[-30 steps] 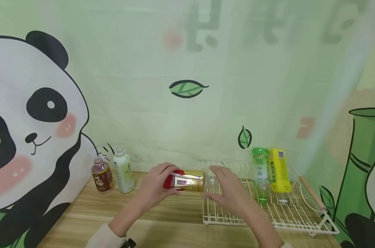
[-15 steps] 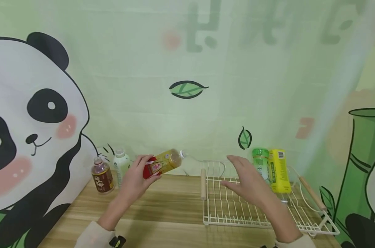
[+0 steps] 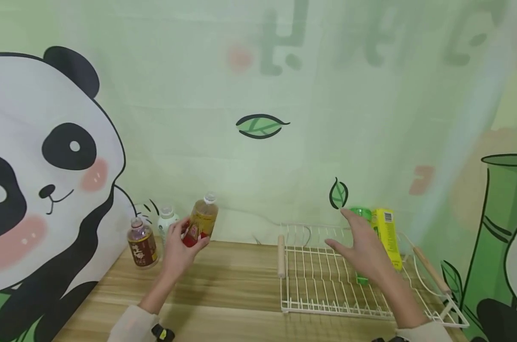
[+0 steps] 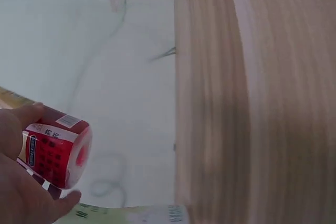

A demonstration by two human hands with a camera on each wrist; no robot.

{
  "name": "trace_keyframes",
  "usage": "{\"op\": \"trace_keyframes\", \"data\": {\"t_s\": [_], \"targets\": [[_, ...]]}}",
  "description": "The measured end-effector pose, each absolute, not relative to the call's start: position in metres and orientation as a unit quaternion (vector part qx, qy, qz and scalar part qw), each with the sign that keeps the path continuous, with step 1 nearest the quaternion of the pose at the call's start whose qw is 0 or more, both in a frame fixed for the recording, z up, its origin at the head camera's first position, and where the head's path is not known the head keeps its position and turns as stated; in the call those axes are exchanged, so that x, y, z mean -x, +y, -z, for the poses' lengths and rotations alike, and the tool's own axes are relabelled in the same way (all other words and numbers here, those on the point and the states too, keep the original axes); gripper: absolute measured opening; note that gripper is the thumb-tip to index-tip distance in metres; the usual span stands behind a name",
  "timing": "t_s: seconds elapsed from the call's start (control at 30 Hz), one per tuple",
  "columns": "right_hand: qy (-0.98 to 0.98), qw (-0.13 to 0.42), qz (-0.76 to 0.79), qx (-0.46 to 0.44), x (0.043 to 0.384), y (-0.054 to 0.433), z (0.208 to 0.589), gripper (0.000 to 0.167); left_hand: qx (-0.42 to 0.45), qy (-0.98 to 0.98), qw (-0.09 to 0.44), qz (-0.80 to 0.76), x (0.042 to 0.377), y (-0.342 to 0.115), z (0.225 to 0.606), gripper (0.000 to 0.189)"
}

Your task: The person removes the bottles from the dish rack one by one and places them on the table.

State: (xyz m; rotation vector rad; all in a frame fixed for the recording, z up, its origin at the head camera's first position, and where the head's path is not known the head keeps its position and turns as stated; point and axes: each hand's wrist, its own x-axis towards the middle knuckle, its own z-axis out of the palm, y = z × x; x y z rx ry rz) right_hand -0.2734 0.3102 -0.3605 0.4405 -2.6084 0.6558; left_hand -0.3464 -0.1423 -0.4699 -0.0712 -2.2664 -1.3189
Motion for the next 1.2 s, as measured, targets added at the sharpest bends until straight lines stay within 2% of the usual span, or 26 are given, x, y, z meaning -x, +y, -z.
{"op": "trace_keyframes", "data": {"t_s": [0.13, 0.23, 0.47, 0.73, 0.97, 1.2], "targets": [[-0.934, 0.233, -0.233, -0.139, 0.282, 0.325, 0.368, 0.088, 0.002, -0.813, 0.263, 0.52, 0.351, -0.146, 0.484, 0.075], [-0.94, 0.228, -0.231, -0.109, 0.288, 0.335, 0.374, 0.089, -0.012, -0.808, 0.275, 0.521, 0.353, -0.148, 0.491, 0.072], [-0.949, 0.191, -0.247, -0.042, 0.3, 0.356, 0.393, 0.097, -0.048, -0.812, 0.27, 0.516, 0.353, -0.142, 0.502, 0.071], [-0.955, 0.115, -0.272, 0.002, 0.306, 0.374, 0.413, 0.108, -0.092, -0.8, 0.233, 0.545, 0.349, -0.136, 0.517, 0.073], [-0.955, 0.093, -0.281, -0.004, 0.316, 0.379, 0.429, 0.08, -0.109, -0.804, 0.224, 0.54, 0.349, -0.137, 0.528, 0.073], [-0.958, 0.038, -0.282, 0.031, 0.318, 0.379, 0.437, 0.094, -0.107, -0.807, 0.214, 0.539, 0.349, -0.135, 0.537, 0.072]]}}
